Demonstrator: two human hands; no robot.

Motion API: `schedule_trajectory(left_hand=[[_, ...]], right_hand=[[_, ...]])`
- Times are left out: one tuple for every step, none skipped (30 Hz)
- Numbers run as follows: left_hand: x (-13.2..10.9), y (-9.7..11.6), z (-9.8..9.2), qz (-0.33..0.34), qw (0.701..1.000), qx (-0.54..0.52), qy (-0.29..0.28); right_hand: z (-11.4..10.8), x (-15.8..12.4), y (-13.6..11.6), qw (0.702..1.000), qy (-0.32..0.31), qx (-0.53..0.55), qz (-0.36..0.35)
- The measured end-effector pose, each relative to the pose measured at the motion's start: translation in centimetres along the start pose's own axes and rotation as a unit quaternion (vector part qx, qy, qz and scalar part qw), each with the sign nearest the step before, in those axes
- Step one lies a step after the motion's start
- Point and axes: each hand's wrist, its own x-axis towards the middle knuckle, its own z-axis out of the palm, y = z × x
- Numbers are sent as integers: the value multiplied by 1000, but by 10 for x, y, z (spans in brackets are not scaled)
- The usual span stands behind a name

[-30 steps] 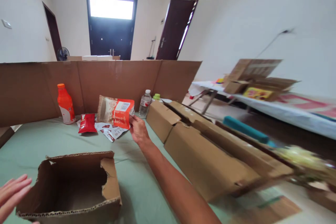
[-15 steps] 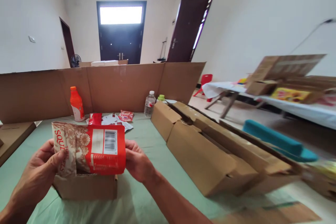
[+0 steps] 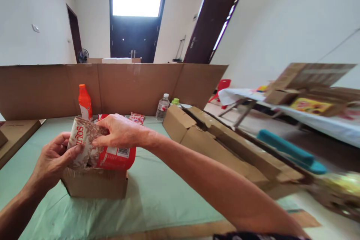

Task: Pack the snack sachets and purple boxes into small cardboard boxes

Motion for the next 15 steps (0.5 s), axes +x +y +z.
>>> schedule_trajectory(left_hand=[[1,0,-3,-3,1000,-1,-8],[2,1,-6,-4,1000,0,-17],[4,1,-10,0,1000,5,-20],[5,1,-15,12,1000,15,-14],[6,1,-20,34,999,27,5],[7,-1,-26,62,997,38,34],[7,-4,-33,90,992,48,67],[6,-8,-40,113,987,64,95],[3,-14,-47,122,983,92,105],[-2,-20,-53,125,978,136,95],[-9,-26,-58,135,969,196,69],[-16,-33,-63,159,950,266,34],[-24,-39,-66,198,921,334,1],[-32,-44,-68,241,888,390,-29],[-39,-49,-70,281,857,429,-49]], right_hand=[[3,1,0,1000,12,3,2],[4,1,0,1000,23,11,-2],[5,0,0,999,34,25,-10],[4,-2,0,997,48,48,-22],[3,-4,-1,994,66,80,-36],[0,-5,-1,987,95,119,-52],[-2,-6,-2,975,136,162,-69],[-3,-7,-2,957,186,204,-88],[-3,-7,-2,935,238,241,-108],[-2,-6,-1,913,282,268,-124],[2,-5,2,896,312,287,-133],[6,-5,5,888,322,299,-133],[12,-5,8,892,312,304,-124],[19,-5,11,903,291,299,-107],[25,-7,14,918,261,284,-87]])
